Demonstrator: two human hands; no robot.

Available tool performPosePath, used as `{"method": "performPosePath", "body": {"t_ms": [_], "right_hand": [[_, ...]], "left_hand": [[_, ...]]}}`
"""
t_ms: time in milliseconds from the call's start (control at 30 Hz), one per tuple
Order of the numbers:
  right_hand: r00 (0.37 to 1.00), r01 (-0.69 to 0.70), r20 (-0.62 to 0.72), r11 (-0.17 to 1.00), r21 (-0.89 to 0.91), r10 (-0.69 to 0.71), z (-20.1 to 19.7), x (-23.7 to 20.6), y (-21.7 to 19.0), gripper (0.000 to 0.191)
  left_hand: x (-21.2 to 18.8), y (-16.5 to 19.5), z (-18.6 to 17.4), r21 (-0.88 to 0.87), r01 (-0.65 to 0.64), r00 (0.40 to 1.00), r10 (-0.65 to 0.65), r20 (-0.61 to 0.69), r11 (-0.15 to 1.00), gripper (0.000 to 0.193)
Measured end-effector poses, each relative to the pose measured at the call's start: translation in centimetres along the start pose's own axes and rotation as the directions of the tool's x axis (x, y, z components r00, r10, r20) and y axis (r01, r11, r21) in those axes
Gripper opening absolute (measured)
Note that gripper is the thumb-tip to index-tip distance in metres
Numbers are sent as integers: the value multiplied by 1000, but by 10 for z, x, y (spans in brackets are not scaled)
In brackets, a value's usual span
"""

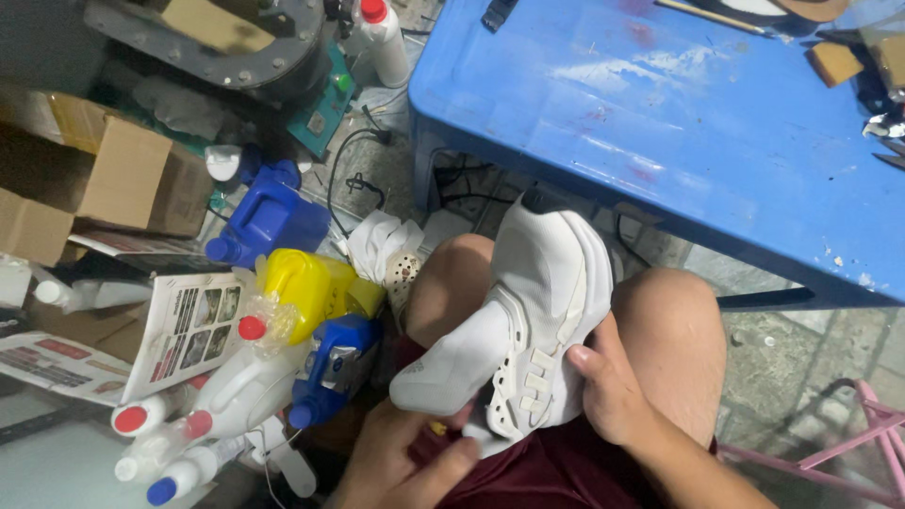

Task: The person inserts a yellow shoe tree into a white sneaker and places it into a shoe repair press machine. After removing the shoe, they inspect it and use a pair of pliers to work on the sole area.

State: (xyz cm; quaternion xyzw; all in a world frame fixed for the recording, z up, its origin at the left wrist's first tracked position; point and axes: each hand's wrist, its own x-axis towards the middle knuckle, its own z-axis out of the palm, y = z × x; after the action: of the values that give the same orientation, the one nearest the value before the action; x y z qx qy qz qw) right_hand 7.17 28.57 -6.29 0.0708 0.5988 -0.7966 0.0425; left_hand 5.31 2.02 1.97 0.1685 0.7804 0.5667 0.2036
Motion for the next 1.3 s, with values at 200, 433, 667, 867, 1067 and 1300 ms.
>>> {"method": "performPosePath", "body": {"t_ms": [200, 433, 667, 867, 1067, 1300], "right_hand": [[983, 179, 82, 938, -297, -162, 15, 1, -32, 71], [962, 271, 140, 749, -604, -236, -1, 19, -75, 54], [945, 225, -12, 673, -705, -328, 11, 19, -63, 44], [887, 171, -135, 586, -792, -441, 13, 24, -51, 35], [908, 314, -38, 736, -599, -418, 7, 28, -58, 37], [907, 192, -106, 623, -758, -408, 4, 28, -57, 37]], "left_hand": [[46, 9, 40, -685, 210, 976, -105, 192, 697, 51], [53, -6, 51, -756, 221, 974, -103, 201, 616, 46], [52, 4, 58, -547, 150, 987, -93, 131, 824, 39], [59, -3, 59, -486, 62, 984, 28, 175, 872, 35], [66, 0, 56, -559, 79, 986, 18, 166, 825, 44], [69, -9, 55, -612, 231, 954, -51, 296, 757, 47]]}}
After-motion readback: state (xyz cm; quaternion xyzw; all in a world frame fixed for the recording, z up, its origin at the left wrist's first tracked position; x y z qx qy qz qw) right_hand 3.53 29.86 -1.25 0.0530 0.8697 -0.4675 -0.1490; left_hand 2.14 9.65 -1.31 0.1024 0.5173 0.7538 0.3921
